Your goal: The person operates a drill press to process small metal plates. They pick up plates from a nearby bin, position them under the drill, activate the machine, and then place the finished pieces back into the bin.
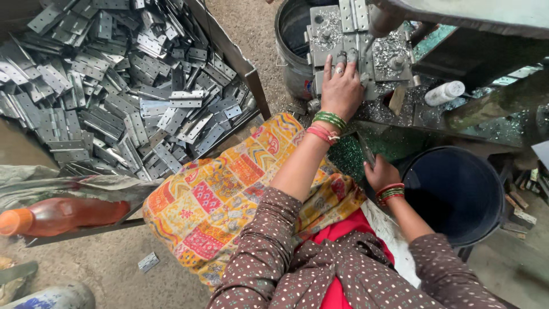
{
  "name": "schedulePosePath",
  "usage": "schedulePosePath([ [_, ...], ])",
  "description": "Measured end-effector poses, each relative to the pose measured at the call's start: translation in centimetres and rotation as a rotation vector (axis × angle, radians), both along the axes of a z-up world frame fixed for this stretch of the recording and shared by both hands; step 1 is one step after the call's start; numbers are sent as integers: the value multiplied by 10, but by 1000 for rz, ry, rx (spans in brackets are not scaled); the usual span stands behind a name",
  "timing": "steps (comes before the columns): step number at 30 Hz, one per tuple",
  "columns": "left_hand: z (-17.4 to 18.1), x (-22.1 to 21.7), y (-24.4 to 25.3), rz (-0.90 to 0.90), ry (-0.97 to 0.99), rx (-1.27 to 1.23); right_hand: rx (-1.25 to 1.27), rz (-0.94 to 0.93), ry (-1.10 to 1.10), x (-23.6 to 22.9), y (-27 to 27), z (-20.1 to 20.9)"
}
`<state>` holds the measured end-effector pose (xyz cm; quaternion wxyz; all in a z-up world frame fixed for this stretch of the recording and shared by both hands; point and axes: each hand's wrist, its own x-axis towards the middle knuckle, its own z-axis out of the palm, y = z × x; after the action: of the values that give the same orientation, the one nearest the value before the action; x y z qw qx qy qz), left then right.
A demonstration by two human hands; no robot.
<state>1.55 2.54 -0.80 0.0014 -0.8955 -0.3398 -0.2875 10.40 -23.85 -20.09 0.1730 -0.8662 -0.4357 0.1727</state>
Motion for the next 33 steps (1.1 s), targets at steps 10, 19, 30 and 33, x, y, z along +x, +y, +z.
schedulePosePath([
  [10, 1, -3, 2, 1, 71, 4, -324, 75, -77, 31, 6, 65],
  [19, -2, 1, 11, -25, 54, -30, -220, 25, -28, 4, 4, 32],
  [30, 5, -7, 4, -27, 90, -63, -348, 105, -125, 26, 21, 78],
  [33, 6, -5, 6, -22, 69, -35, -217, 105, -82, 12, 13, 45],
])
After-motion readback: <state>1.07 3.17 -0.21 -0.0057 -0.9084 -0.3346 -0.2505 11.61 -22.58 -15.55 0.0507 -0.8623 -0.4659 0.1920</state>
